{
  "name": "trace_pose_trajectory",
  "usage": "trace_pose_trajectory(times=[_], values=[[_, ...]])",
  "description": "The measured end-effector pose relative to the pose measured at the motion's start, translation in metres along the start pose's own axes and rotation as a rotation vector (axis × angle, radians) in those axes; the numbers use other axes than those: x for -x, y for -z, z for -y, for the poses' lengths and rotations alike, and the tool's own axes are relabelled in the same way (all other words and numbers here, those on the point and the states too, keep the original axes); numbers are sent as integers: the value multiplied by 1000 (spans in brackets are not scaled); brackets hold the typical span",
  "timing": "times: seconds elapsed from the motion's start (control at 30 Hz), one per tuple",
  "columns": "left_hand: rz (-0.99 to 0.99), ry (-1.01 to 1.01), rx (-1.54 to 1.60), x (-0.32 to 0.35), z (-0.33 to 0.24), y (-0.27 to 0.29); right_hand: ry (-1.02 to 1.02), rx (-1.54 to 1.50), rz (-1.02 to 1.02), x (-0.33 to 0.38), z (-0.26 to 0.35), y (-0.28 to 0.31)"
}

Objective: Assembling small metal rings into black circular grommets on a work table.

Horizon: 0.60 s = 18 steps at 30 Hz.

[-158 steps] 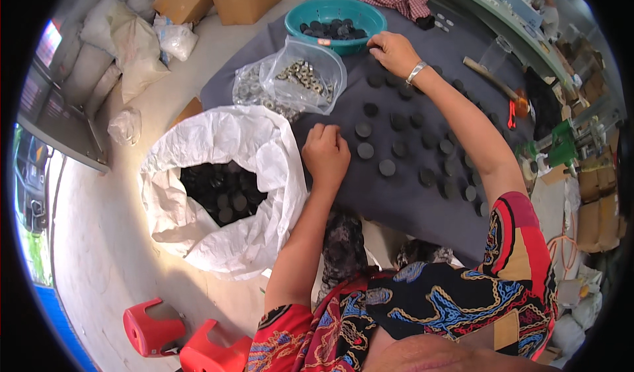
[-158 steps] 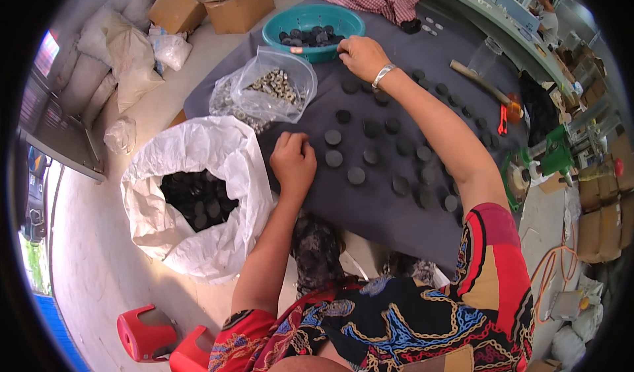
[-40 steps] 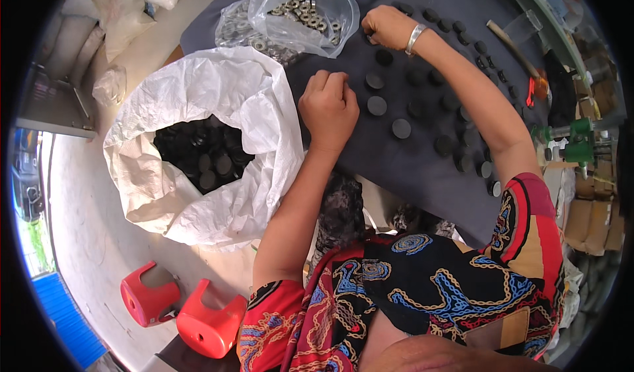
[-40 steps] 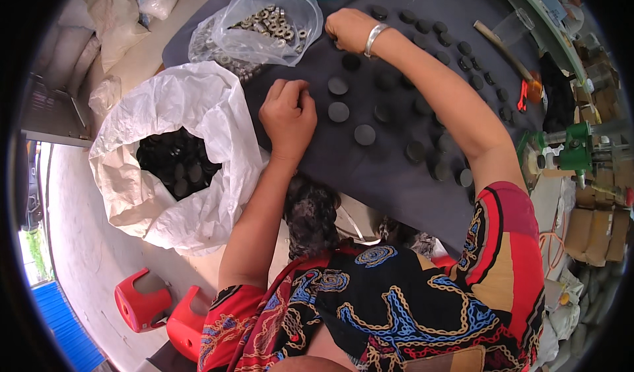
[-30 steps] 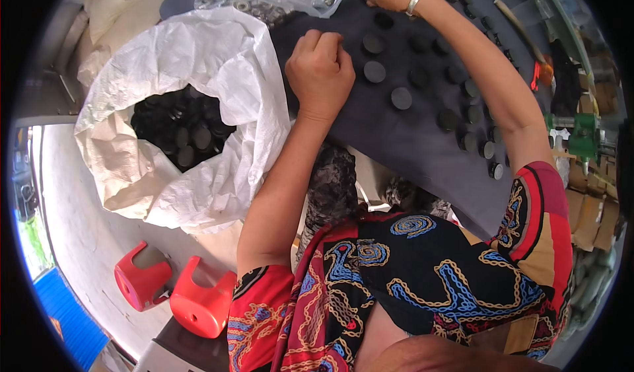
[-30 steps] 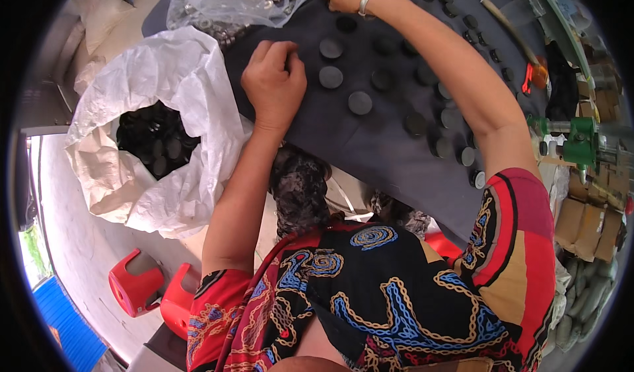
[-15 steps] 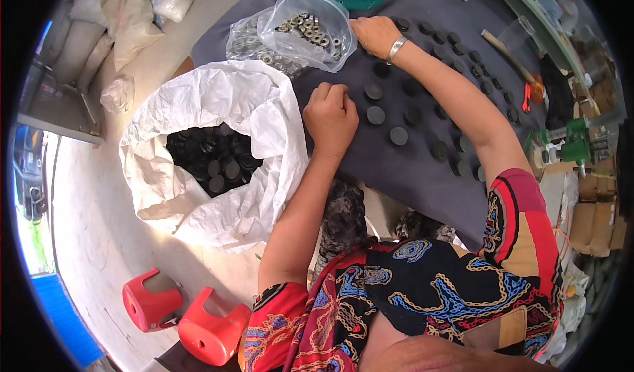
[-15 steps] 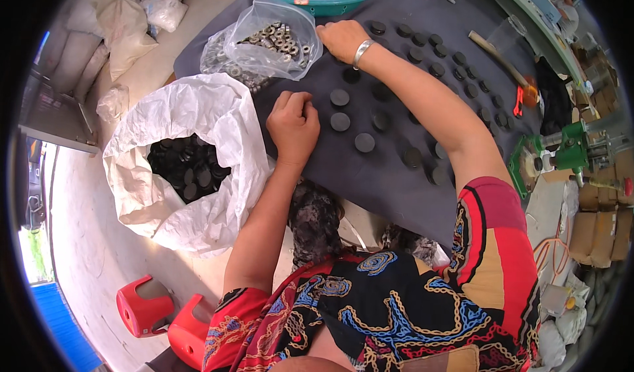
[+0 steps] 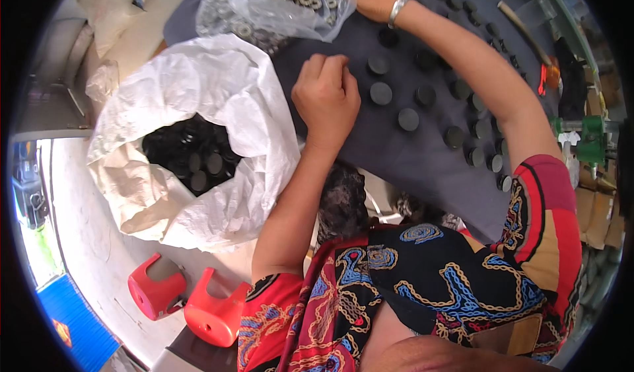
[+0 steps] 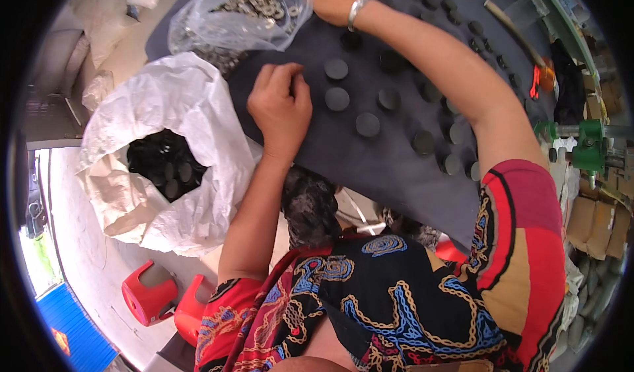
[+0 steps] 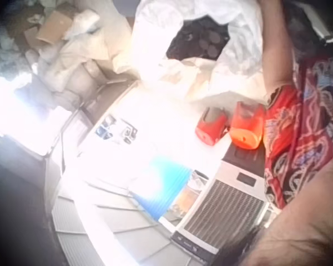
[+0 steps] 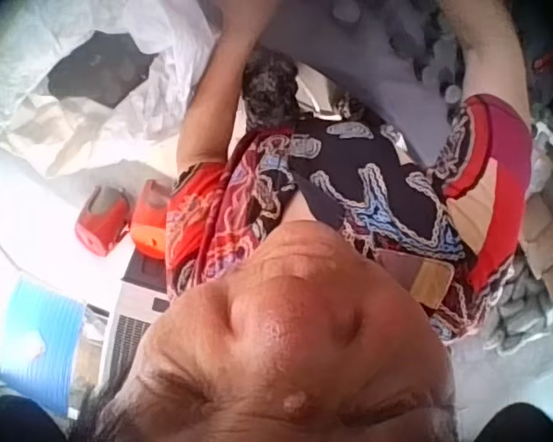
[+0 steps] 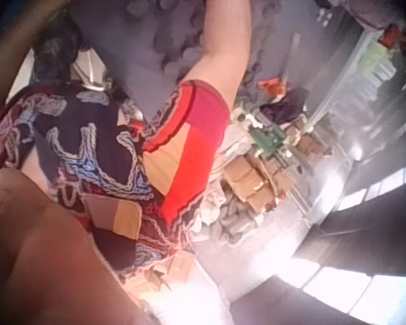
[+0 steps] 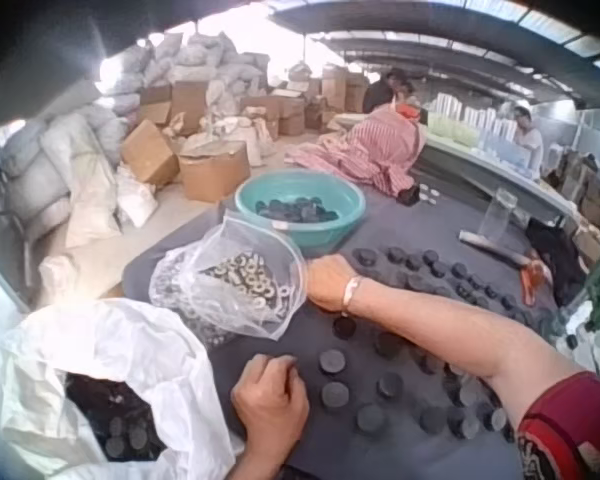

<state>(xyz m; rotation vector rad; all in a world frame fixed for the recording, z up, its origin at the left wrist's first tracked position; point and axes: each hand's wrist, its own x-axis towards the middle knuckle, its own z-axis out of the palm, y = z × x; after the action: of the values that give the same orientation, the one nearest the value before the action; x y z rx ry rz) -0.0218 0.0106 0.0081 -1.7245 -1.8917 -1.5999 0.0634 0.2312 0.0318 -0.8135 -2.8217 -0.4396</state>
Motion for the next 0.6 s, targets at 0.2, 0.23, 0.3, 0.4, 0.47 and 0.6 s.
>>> trace_pose_trajectory(times=[0.2, 0.23, 0.3, 0.4, 0.47, 0.6], values=[[2, 5, 55, -6, -12, 10, 24, -17, -33, -3, 0, 27], [12, 19, 66, -7, -16, 9, 14, -8, -28, 2, -6, 20], [34, 9, 22, -3, -14, 11, 77, -55, -75, 1, -6, 7], [36, -33, -30, 5, -11, 13, 35, -11, 26, 1, 8, 6], [57, -1, -38, 4, -8, 7, 76, 57, 22, 6, 11, 14], [29, -46, 4, -8, -14, -13, -46, 3, 24, 6, -18, 46]])
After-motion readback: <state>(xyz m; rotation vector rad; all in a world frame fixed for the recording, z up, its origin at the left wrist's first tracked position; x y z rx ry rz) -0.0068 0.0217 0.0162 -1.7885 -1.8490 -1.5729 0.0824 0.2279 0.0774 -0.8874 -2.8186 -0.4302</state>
